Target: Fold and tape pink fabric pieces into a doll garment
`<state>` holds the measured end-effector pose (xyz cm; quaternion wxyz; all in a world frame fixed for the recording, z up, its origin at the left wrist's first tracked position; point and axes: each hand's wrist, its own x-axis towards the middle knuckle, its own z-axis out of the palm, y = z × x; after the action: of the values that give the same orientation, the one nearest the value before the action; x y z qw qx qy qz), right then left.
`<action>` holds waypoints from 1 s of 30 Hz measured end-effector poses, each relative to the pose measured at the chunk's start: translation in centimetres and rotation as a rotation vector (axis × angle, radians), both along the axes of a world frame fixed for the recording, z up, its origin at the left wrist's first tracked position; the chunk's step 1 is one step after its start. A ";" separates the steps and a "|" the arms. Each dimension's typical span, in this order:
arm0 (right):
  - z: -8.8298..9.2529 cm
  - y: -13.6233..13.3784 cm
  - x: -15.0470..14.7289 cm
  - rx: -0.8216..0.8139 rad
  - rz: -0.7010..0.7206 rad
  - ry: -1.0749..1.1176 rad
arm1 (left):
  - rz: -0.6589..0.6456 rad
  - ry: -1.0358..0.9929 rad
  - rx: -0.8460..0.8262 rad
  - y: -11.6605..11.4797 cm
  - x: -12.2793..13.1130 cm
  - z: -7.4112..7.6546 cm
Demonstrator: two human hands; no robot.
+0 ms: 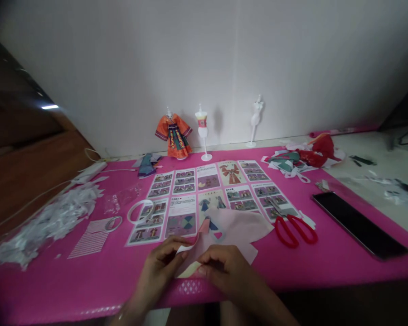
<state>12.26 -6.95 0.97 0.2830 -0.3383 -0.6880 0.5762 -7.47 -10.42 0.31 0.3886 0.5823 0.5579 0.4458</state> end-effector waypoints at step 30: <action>-0.2 0.7 -2.3 0.266 0.158 -0.201 | 0.166 -0.045 0.024 -2.2 -0.9 -0.5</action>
<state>9.95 -6.30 0.81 0.2090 -0.2987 -0.8073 0.4640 -8.39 -12.64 -0.18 0.3558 0.5285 0.5899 0.4960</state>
